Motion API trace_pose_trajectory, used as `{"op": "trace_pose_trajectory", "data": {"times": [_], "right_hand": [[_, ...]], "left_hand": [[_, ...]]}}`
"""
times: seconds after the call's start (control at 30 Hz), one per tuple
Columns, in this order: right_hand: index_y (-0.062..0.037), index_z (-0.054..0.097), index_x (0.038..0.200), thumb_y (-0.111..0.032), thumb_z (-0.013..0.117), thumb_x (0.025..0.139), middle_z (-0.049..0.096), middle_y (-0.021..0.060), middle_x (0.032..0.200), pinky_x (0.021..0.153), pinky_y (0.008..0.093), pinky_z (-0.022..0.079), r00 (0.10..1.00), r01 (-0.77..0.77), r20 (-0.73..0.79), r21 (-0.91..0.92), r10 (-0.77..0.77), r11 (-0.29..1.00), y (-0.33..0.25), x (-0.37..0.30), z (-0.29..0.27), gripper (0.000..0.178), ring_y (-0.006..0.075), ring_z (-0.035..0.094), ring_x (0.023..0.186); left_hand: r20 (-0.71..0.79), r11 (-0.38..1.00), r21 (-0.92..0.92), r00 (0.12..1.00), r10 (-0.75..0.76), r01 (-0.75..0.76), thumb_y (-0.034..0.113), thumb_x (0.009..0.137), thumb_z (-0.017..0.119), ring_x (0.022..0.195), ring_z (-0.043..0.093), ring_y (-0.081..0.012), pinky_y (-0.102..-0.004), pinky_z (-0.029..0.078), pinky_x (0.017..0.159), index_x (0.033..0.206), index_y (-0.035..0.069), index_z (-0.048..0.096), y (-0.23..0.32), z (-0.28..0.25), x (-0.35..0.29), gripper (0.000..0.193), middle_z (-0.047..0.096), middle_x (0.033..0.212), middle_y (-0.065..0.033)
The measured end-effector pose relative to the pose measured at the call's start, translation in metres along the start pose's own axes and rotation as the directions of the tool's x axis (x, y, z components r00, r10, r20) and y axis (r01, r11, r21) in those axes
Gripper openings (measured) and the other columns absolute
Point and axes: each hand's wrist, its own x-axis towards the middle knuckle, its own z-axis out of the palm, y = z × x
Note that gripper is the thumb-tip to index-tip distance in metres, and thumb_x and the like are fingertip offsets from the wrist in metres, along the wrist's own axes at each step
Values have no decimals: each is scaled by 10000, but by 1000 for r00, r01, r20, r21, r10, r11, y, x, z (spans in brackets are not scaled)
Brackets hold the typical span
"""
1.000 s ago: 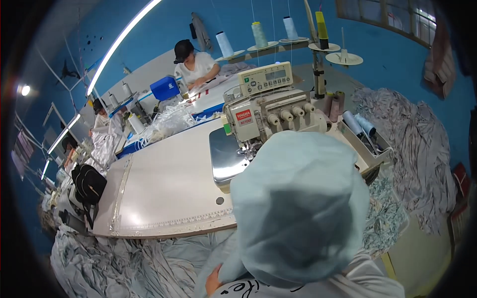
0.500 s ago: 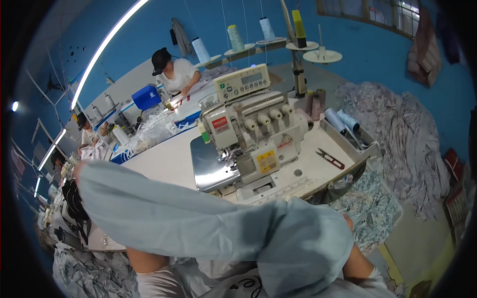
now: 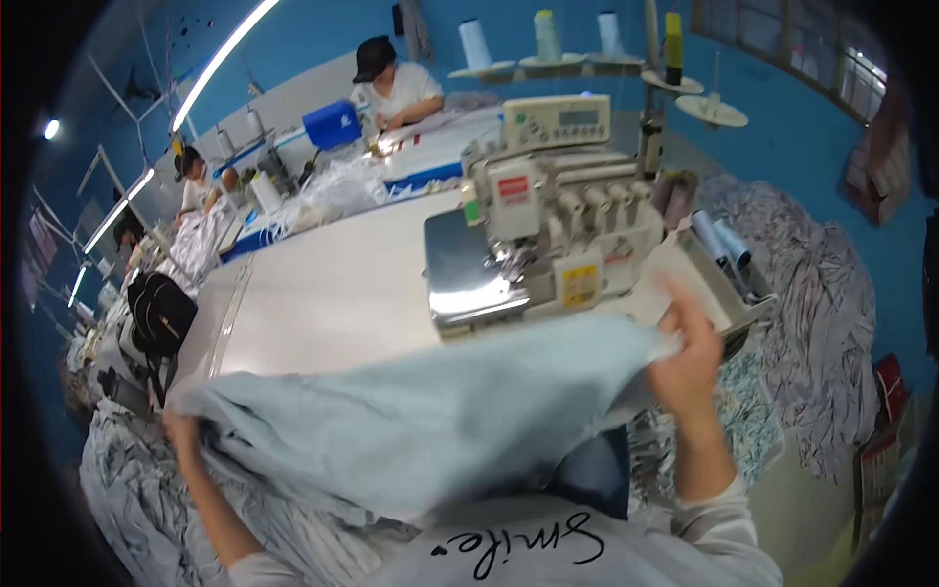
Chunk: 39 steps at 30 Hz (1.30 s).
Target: Sewing the edges of white fabric pieces using an industrial overlock machine.
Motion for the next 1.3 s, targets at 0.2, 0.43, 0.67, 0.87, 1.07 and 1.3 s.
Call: {"op": "trace_pose_trajectory", "data": {"times": [0.2, 0.43, 0.67, 0.87, 1.07, 1.3], "right_hand": [[-32, 636, 1005, 10, 621, 761, 422, -68, 659, 531, 185, 276, 912, 357, -186, -74, -365, 931, -2, 50, -11, 248, 38, 356, 581], [-23, 645, 900, 14, 620, 758, 651, 35, 827, 658, 230, 480, 880, 425, -211, -52, -426, 904, -35, 37, -28, 148, 106, 614, 722], [-47, 632, 849, -82, 664, 597, 610, 72, 752, 516, 309, 471, 767, 622, -174, -41, -618, 782, -41, 9, -16, 257, 221, 598, 612], [-36, 492, 740, -32, 615, 532, 459, 85, 658, 483, 373, 402, 740, 669, -182, 97, -648, 737, -43, -2, 11, 242, 277, 521, 567], [-34, 554, 766, -80, 630, 566, 479, 67, 687, 476, 338, 415, 751, 659, -211, 189, -625, 728, -47, 4, 19, 219, 228, 522, 569], [-30, 467, 666, -239, 581, 622, 439, 61, 680, 520, 343, 391, 612, 785, 14, 111, -791, 610, -38, -26, 36, 242, 219, 486, 637]], "left_hand": [[511, 441, -851, 643, 570, 285, 186, 833, 658, 991, 571, -152, -284, 443, 861, 1055, -21, 606, 172, -71, -167, 307, 616, 1068, -74], [-66, -86, -996, 423, 904, 29, 236, 630, 816, 1100, 535, -368, -412, 427, 938, 1033, -11, 565, 322, -70, -293, 535, 563, 1141, -225], [-168, 66, -933, 587, 792, -355, 103, 667, 746, 977, 541, -380, -406, 443, 849, 1093, -35, 517, 345, -58, -313, 503, 539, 1109, -216], [60, 104, -921, 127, 990, -376, 56, 820, 549, 952, 513, -163, -262, 379, 867, 1033, -20, 504, 342, -20, -312, 230, 536, 1041, -92], [173, -65, -889, 463, 869, 454, 180, 825, 621, 1215, 414, -227, -374, 314, 1025, 1300, -22, 373, 332, -21, -305, 572, 422, 1326, -147], [471, 446, -879, 462, 751, 171, 118, 821, 655, 1007, 566, -270, -375, 437, 905, 1258, -92, 460, 331, -13, -277, 522, 555, 1202, -221]]}}
